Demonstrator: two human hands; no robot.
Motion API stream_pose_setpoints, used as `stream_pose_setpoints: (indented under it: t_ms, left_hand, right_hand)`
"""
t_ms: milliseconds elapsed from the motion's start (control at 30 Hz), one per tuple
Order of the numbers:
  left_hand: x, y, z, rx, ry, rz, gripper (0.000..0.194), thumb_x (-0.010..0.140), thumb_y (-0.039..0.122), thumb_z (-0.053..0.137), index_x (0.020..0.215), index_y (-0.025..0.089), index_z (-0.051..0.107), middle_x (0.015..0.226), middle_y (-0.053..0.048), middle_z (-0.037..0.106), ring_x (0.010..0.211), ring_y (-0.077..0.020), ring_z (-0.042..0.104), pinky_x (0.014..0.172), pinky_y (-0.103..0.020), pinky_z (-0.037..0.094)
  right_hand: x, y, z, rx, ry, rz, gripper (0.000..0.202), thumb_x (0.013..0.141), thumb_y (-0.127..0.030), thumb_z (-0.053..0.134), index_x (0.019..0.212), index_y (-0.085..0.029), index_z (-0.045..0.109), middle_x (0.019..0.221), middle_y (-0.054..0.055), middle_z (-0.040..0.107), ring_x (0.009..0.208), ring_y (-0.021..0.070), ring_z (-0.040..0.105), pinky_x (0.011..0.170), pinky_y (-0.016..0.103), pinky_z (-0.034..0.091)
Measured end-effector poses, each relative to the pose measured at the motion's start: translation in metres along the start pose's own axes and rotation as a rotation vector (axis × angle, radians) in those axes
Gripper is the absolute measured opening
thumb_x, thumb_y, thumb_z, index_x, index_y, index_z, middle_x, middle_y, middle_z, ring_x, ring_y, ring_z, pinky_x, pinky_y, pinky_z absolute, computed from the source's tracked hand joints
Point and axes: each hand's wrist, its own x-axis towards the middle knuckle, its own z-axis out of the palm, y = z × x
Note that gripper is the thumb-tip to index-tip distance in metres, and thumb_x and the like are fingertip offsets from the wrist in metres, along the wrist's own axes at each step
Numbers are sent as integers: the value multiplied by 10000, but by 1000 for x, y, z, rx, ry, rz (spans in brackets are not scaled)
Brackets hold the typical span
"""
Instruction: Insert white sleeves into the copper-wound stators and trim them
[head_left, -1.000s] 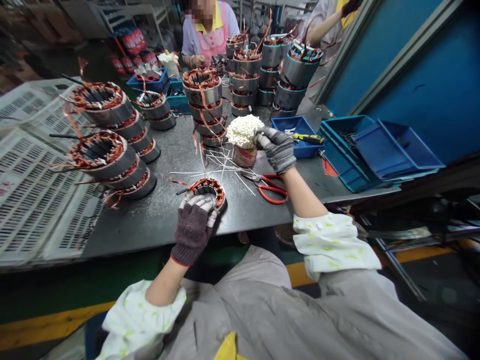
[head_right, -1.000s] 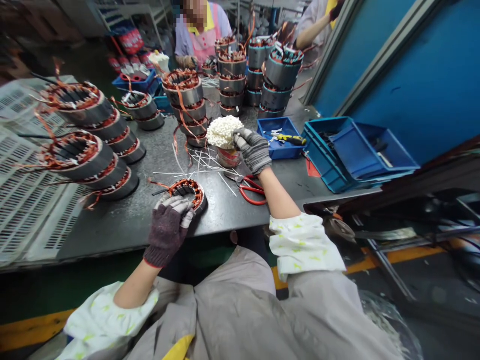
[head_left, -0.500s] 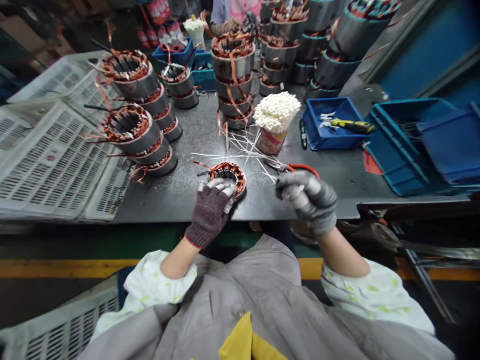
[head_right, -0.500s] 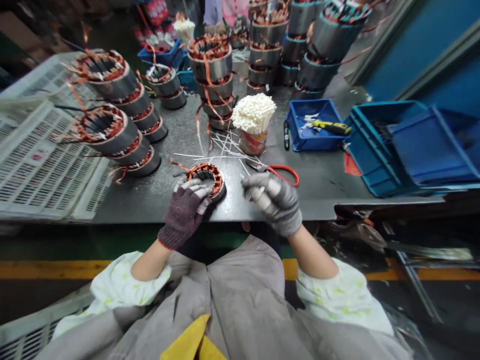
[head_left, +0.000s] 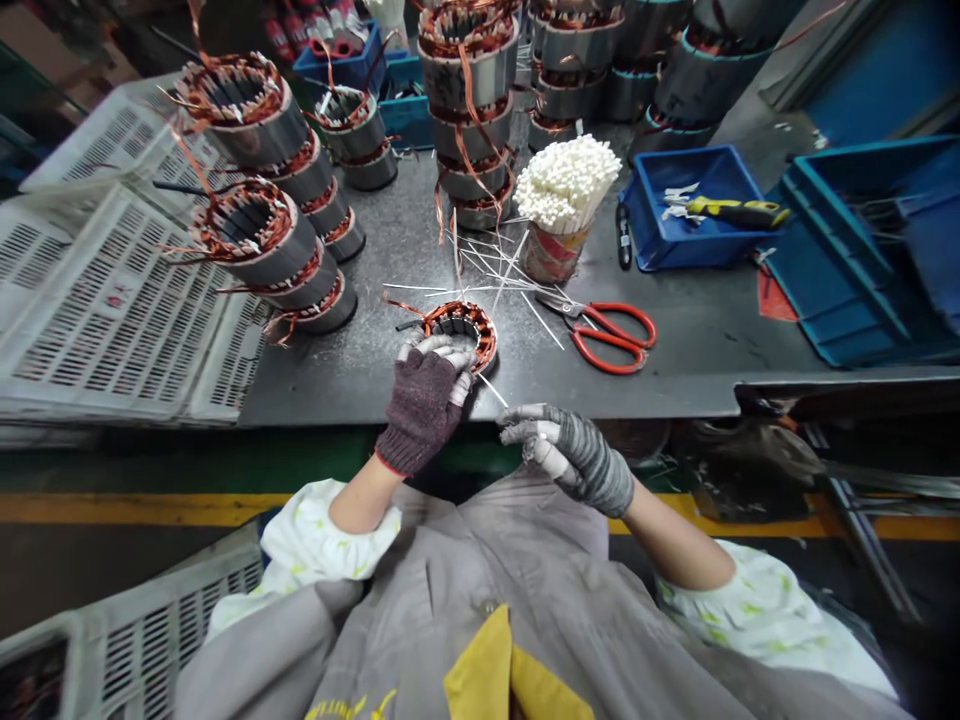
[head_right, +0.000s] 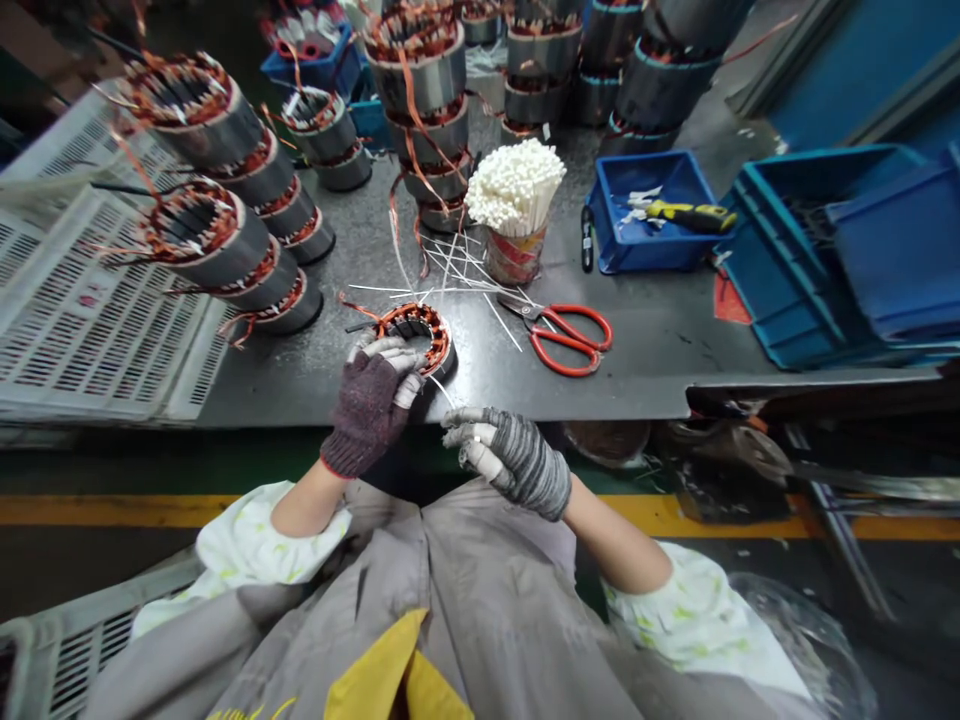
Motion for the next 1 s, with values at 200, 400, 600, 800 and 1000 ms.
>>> stream_pose_setpoints:
  t_ms: [200, 400, 600, 800, 1000]
  left_hand:
    - [1, 2, -1, 22, 44, 52, 209, 995, 247, 514, 1141, 181, 648, 1108, -72, 739, 1229, -265, 615, 1173, -509, 371]
    - [1, 2, 1, 24, 68, 60, 189, 988, 234, 528, 1136, 187, 636, 1114, -69, 740, 1213, -263, 628, 1160, -512, 388]
    - [1, 2, 1, 38, 66, 42, 185, 991, 237, 521, 1140, 197, 621, 1124, -61, 738, 1220, -263, 625, 1165, -511, 379]
    - [2, 1, -1, 49, 76, 92, 174, 993, 238, 526, 1136, 196, 617, 1088, -61, 738, 1182, -268, 635, 1123, -499, 414]
    - [2, 1, 1, 48, 97, 90, 174, 980, 227, 541, 1133, 190, 616, 1089, -63, 736, 1185, -267, 635, 1129, -496, 407]
  right_hand:
    - [-2, -7, -2, -52, 63, 13, 280, 1009, -232, 442, 1144, -258, 687, 1200, 74, 737, 1084, 187, 728, 944, 342, 608]
    - [-5, -2, 10, -44, 33, 74, 296, 1012, -207, 426, 1097, -224, 708, 1163, 78, 753, 1045, 182, 738, 931, 310, 603]
    - [2, -2, 12, -31, 62, 3, 272, 1012, -213, 440, 1099, -218, 697, 1160, 78, 749, 1043, 171, 734, 924, 297, 597]
    - [4, -8, 8, -93, 126, -26, 242, 991, -191, 456, 1032, -214, 693, 1109, 72, 757, 984, 158, 734, 879, 281, 595]
    - [8, -4, 18, -81, 119, -9, 265, 999, -192, 434, 981, -213, 698, 1062, 63, 769, 895, 145, 746, 804, 269, 612]
